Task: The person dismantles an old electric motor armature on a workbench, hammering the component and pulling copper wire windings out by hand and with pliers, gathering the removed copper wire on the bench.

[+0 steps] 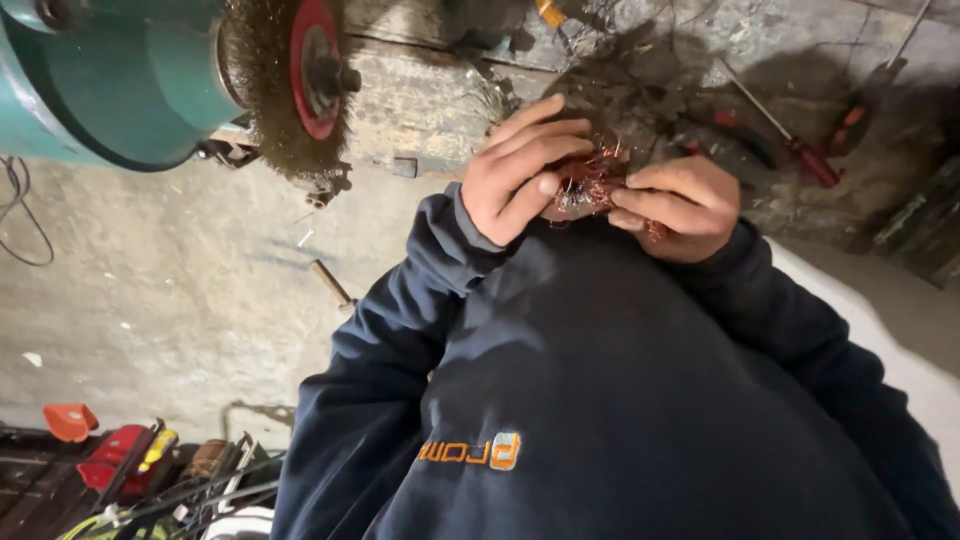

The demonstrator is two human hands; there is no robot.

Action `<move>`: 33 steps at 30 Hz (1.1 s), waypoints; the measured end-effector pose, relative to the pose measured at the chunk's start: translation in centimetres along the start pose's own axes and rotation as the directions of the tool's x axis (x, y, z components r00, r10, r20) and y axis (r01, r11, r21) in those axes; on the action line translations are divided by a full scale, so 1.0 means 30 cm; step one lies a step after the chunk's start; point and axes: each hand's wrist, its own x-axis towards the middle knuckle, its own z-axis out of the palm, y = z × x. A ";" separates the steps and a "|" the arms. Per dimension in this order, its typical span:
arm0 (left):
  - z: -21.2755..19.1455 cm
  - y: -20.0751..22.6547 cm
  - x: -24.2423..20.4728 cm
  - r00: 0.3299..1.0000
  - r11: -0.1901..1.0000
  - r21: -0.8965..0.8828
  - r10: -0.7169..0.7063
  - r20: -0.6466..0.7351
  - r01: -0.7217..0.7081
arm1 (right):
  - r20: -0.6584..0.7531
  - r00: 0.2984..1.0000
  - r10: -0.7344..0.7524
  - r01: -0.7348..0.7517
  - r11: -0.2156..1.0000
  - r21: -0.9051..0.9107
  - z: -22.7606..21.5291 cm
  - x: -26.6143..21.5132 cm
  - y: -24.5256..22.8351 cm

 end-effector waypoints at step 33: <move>-0.135 -0.037 -0.054 0.994 0.955 0.293 0.018 0.112 -0.050 | 0.104 0.991 0.082 -0.104 0.967 0.233 -0.098 0.008 -0.047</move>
